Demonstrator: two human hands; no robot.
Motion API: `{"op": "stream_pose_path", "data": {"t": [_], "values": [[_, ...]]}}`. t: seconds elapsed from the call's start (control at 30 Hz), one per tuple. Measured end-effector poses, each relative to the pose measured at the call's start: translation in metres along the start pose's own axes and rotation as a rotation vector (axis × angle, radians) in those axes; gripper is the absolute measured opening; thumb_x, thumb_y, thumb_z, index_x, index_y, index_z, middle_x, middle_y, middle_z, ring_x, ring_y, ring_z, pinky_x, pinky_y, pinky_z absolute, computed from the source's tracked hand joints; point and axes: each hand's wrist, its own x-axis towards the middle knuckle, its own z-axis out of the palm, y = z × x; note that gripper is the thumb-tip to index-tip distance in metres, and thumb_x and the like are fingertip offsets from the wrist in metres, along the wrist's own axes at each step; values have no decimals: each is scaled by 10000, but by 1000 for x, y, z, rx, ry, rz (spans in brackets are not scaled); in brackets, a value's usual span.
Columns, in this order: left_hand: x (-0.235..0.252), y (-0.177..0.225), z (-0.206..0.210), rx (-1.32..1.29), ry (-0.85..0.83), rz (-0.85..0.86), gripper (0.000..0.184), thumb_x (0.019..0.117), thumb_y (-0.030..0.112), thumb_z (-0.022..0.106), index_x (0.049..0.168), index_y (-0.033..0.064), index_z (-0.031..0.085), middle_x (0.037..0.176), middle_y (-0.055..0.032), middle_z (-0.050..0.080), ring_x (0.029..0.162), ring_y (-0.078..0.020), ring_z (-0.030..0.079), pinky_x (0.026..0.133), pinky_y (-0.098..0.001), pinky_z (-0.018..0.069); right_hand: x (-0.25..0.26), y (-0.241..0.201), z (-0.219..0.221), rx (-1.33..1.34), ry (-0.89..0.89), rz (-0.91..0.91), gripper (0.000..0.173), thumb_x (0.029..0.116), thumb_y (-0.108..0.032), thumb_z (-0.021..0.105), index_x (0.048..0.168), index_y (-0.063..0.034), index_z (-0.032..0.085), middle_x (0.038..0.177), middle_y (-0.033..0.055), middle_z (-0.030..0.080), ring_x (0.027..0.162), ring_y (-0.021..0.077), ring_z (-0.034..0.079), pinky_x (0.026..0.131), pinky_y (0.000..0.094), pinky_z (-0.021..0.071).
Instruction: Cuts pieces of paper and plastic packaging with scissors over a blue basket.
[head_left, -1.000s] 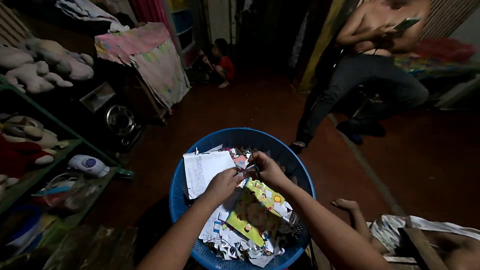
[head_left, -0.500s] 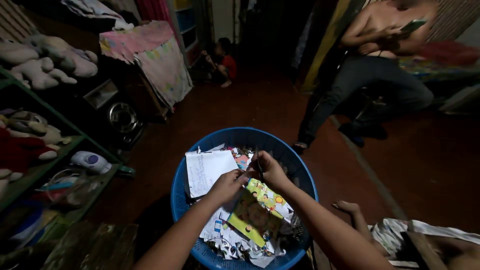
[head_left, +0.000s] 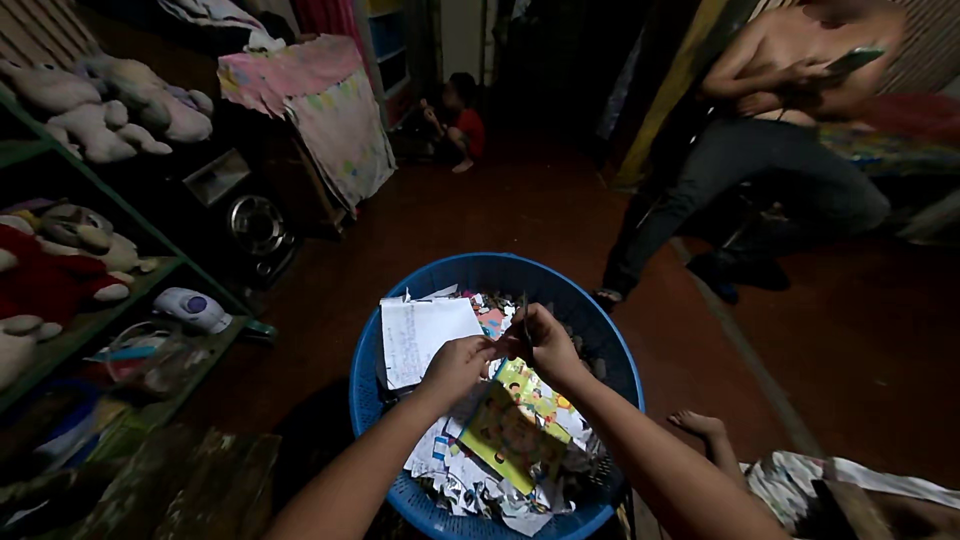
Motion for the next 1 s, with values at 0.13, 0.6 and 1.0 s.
{"op": "stream_pose_path", "data": {"t": [0.13, 0.6, 1.0], "values": [[0, -3, -13, -94, 117, -28, 366, 1117, 241, 384, 1125, -25, 634, 794, -52, 610, 667, -123, 587, 671, -309, 526, 5, 5, -14, -110, -101, 156, 410, 919, -140, 719, 1242, 8, 513, 943, 55, 683, 795, 135, 689, 732, 320, 601], [1, -10, -21, -94, 130, 16, 308, 1096, 197, 417, 987, 2, 629, 711, 9, 531, 608, -58, 494, 611, -235, 438, -1, 15, -2, -360, -413, 217, 605, 884, -490, 712, 1256, -27, 597, 931, -3, 654, 778, 42, 600, 730, 253, 520], [2, -10, -18, 10, 145, 31, 311, 1090, 200, 428, 1030, -5, 655, 745, -16, 559, 658, -78, 533, 667, -258, 473, -2, 15, -3, -369, -451, 231, 641, 886, -568, 674, 1237, -39, 592, 915, -9, 633, 764, 40, 575, 712, 254, 503]]}}
